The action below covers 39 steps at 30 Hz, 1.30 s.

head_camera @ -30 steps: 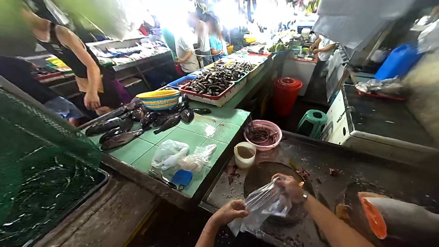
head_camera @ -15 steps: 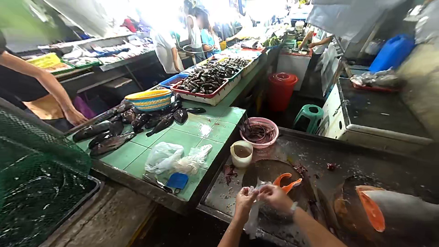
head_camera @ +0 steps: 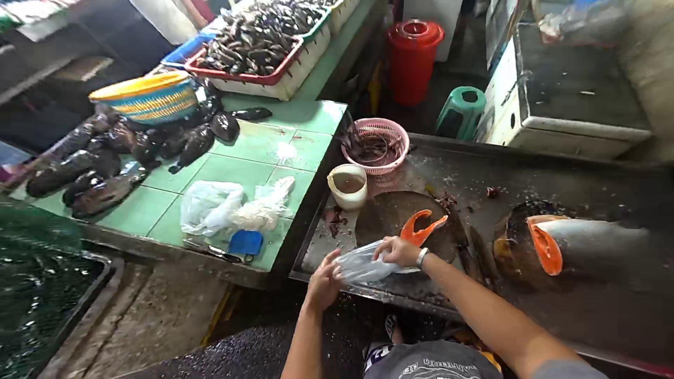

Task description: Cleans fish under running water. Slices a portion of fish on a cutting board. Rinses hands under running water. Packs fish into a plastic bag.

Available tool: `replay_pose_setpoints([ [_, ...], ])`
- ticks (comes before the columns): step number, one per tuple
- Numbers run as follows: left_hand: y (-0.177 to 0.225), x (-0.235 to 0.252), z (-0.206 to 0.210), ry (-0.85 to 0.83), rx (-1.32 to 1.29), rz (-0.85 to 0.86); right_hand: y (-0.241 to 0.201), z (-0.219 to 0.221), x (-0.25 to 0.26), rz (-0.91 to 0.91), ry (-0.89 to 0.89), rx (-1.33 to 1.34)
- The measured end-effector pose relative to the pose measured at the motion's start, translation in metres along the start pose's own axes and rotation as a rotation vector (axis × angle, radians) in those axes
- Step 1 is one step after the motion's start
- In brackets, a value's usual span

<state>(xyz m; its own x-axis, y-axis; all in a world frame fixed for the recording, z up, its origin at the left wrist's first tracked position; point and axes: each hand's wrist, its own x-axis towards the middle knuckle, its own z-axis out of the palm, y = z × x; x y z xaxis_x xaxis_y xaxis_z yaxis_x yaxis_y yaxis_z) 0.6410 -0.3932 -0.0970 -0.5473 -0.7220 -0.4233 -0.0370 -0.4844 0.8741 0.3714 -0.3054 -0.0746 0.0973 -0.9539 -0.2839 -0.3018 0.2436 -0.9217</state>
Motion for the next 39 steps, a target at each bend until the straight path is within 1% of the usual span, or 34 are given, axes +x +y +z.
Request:
replay_pose_setpoints([
  [1,0.007,-0.007,0.002,-0.054,-0.012,0.051,0.005,-0.001,0.008,0.065,-0.072,-0.236],
  [2,0.012,-0.009,0.0,-0.072,0.159,0.103,0.011,-0.001,0.012,0.101,-0.107,-0.283],
  [3,0.014,-0.005,-0.007,-0.063,0.503,0.122,0.011,-0.004,0.012,0.107,-0.101,-0.204],
  [4,0.013,0.002,-0.017,-0.041,0.868,0.092,0.011,-0.01,0.011,0.09,-0.047,-0.102],
  [5,0.006,0.007,-0.028,-0.025,1.116,0.056,0.014,-0.019,0.01,0.068,0.023,-0.111],
  [6,0.002,0.008,-0.038,-0.013,1.224,0.011,0.021,-0.03,0.008,0.064,0.073,-0.27],
  [7,0.002,0.005,-0.044,-0.004,1.25,-0.038,0.033,-0.041,0.006,0.082,0.071,-0.511],
  [8,0.004,0.0,-0.045,0.008,1.233,-0.08,0.048,-0.05,0.002,0.111,0.014,-0.731],
  [10,0.01,-0.007,-0.039,0.052,1.155,-0.135,0.082,-0.068,0.002,0.107,-0.119,-1.003],
  [11,0.013,-0.007,-0.034,0.085,1.119,-0.14,0.092,-0.079,0.007,0.062,-0.158,-1.077],
  [14,0.024,0.004,-0.021,0.135,1.063,-0.116,0.101,-0.107,0.029,-0.076,-0.301,-1.184],
  [16,0.031,0.013,-0.014,0.16,1.013,-0.096,0.105,-0.113,0.039,-0.096,-0.386,-1.23],
  [18,0.041,0.021,-0.007,0.217,0.978,-0.043,0.107,-0.112,0.043,-0.057,-0.375,-1.227],
  [20,0.05,0.031,0.0,0.284,0.994,0.036,0.104,-0.107,0.04,0.024,-0.306,-1.162],
  [22,0.057,0.043,0.009,0.346,1.029,0.08,0.102,-0.102,0.037,0.108,-0.242,-1.082],
  [26,0.07,0.062,0.03,0.424,1.096,0.088,0.094,-0.093,0.032,0.239,-0.202,-0.943],
  [28,0.077,0.068,0.041,0.436,1.145,0.093,0.092,-0.088,0.025,0.296,-0.145,-0.806],
  [31,0.072,0.079,0.049,0.429,1.253,0.077,0.105,-0.08,0.017,0.321,-0.035,-0.436],
  [33,0.069,0.09,0.056,0.418,1.316,0.087,0.114,-0.08,0.018,0.334,0.006,-0.094],
  [36,0.066,0.1,0.071,0.366,1.401,0.085,0.115,-0.078,0.004,0.412,-0.002,0.359],
  [39,0.063,0.11,0.086,0.317,1.472,0.083,0.115,-0.076,-0.017,0.483,-0.048,0.676],
])
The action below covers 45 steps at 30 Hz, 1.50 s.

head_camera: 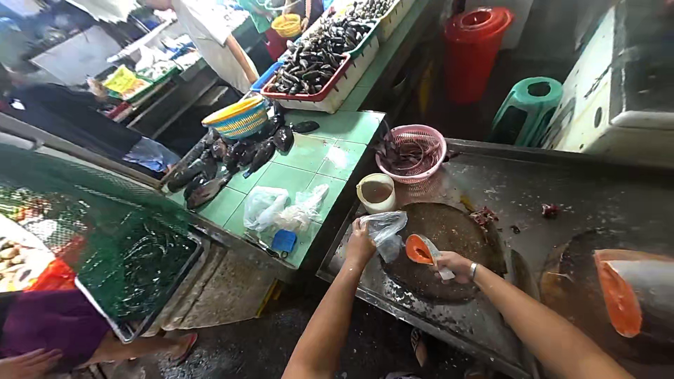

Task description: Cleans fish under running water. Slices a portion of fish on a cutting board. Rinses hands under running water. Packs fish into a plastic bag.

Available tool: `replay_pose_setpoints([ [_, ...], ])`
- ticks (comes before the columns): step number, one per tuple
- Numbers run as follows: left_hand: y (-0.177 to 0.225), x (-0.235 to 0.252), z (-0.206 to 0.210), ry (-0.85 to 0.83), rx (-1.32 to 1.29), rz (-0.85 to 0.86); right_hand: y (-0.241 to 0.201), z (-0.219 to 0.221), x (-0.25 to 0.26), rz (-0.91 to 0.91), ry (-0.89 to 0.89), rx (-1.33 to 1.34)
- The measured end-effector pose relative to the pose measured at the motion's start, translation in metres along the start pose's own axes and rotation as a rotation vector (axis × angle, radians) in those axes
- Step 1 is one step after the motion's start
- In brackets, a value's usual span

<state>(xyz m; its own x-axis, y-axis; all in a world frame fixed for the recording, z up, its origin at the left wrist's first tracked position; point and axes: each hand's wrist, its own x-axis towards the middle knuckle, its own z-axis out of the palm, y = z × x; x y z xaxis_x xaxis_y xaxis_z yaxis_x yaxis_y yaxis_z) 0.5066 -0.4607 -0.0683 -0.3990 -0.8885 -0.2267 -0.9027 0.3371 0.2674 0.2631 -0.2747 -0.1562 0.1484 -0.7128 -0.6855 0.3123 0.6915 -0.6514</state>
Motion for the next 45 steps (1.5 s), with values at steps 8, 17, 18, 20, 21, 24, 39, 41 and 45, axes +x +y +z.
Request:
replay_pose_setpoints([
  [8,0.041,-0.005,0.025,-0.078,-0.054,0.208,-0.022,0.014,-0.066,-0.252,-0.119,0.058],
  [17,0.079,-0.042,-0.035,0.076,-0.357,0.379,-0.075,0.054,0.015,-0.492,0.028,-0.637],
  [18,0.074,-0.037,-0.045,0.122,-0.357,0.352,-0.072,0.054,0.016,-0.549,0.052,-0.849],
  [20,0.063,-0.025,-0.065,0.219,-0.374,0.319,-0.077,0.06,-0.005,-0.557,0.161,-1.176],
  [21,0.058,-0.022,-0.074,0.256,-0.389,0.304,-0.083,0.067,-0.017,-0.574,0.23,-1.231],
  [24,0.052,-0.031,-0.093,0.273,-0.42,0.34,-0.106,0.1,-0.04,-0.722,0.411,-1.038],
  [39,0.04,-0.065,0.043,-0.258,-0.743,0.558,-0.148,0.148,-0.099,-1.031,0.353,-1.221],
  [41,0.042,-0.065,0.041,-0.303,-0.706,0.635,-0.121,0.135,-0.102,-0.737,0.321,-1.672],
  [45,0.054,-0.074,0.012,-0.526,-0.412,0.631,-0.086,0.076,-0.109,-0.389,0.291,-1.781],
])
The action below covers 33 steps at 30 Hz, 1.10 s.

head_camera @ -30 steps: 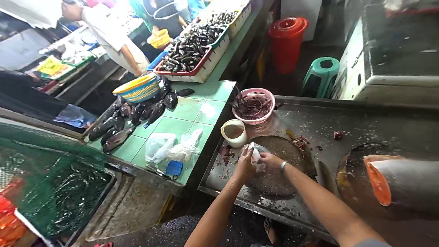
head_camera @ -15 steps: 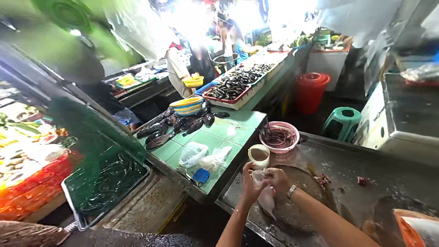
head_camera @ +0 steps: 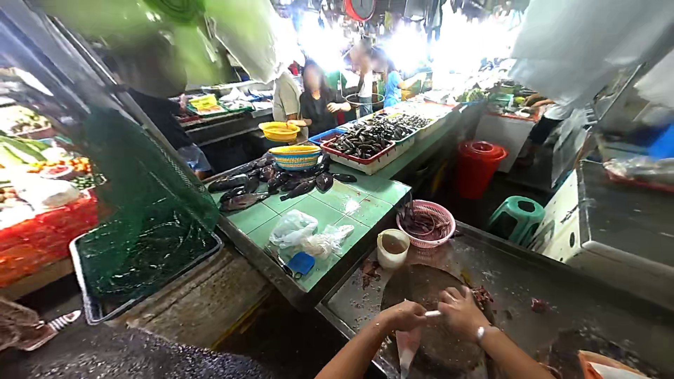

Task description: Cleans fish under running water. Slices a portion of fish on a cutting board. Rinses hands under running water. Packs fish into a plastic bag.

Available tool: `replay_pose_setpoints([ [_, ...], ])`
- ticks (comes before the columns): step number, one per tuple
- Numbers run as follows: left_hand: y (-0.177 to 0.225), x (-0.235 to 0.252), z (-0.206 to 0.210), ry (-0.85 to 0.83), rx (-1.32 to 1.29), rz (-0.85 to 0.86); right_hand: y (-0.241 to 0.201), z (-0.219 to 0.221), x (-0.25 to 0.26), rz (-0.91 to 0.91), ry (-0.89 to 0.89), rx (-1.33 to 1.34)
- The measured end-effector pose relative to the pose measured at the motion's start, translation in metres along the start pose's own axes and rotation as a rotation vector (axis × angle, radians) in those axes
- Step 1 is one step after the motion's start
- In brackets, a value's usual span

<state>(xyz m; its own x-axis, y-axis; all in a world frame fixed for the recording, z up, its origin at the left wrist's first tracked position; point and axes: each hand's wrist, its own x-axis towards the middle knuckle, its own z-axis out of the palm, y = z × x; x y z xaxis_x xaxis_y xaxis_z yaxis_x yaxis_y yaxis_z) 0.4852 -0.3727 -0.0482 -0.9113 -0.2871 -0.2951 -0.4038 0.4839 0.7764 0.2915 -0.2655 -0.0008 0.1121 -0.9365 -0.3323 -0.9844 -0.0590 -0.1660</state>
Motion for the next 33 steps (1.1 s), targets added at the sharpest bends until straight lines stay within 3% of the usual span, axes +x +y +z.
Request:
replay_pose_setpoints([
  [2,0.03,-0.003,-0.008,-0.05,0.124,0.033,0.043,0.002,-0.021,-0.078,-0.073,0.35],
  [5,0.098,0.003,-0.023,0.028,0.179,0.14,0.106,0.002,-0.045,-0.189,-0.063,1.145],
  [7,0.149,0.02,-0.039,0.144,0.086,0.145,0.12,-0.003,-0.048,-0.211,0.202,1.498],
  [9,0.185,0.045,-0.053,0.253,-0.129,0.043,0.106,-0.008,-0.047,-0.207,0.477,1.708],
  [10,0.194,0.058,-0.055,0.328,-0.247,-0.015,0.083,-0.021,-0.056,-0.126,0.526,1.732],
  [12,0.191,0.079,-0.052,0.514,-0.389,-0.08,0.014,-0.083,-0.082,0.402,0.42,1.864],
  [13,0.183,0.087,-0.043,0.623,-0.452,-0.066,-0.003,-0.094,-0.077,0.552,0.408,1.959],
  [14,0.174,0.093,-0.03,0.735,-0.518,-0.021,0.001,-0.076,-0.068,0.411,0.337,2.13],
  [15,0.163,0.097,-0.015,0.828,-0.553,0.05,0.013,-0.031,-0.048,0.117,0.303,2.243],
  [17,0.142,0.101,0.014,0.937,-0.405,0.161,0.02,0.032,-0.019,-0.083,0.356,2.433],
  [19,0.125,0.097,0.03,0.893,-0.077,0.109,0.025,0.049,-0.028,0.089,0.375,2.428],
  [21,0.106,0.091,0.031,0.778,0.208,0.045,0.037,0.049,-0.032,0.269,0.43,2.164],
  [24,0.086,0.077,0.018,0.571,0.463,-0.039,0.055,0.047,-0.02,0.241,0.409,1.532],
  [25,0.081,0.074,0.013,0.495,0.495,-0.059,0.058,0.049,-0.012,0.21,0.393,1.446],
  [27,0.07,0.069,0.013,0.368,0.419,-0.072,0.053,0.051,-0.01,0.242,0.356,1.622],
  [29,0.056,0.067,0.025,0.33,0.181,-0.089,0.046,0.058,-0.016,0.237,0.322,2.015],
  [30,0.051,0.065,0.034,0.321,0.049,-0.105,0.046,0.066,-0.019,0.203,0.301,2.065],
  [33,0.044,0.066,0.068,0.26,-0.27,-0.086,0.052,0.088,-0.027,0.233,0.227,1.794],
])
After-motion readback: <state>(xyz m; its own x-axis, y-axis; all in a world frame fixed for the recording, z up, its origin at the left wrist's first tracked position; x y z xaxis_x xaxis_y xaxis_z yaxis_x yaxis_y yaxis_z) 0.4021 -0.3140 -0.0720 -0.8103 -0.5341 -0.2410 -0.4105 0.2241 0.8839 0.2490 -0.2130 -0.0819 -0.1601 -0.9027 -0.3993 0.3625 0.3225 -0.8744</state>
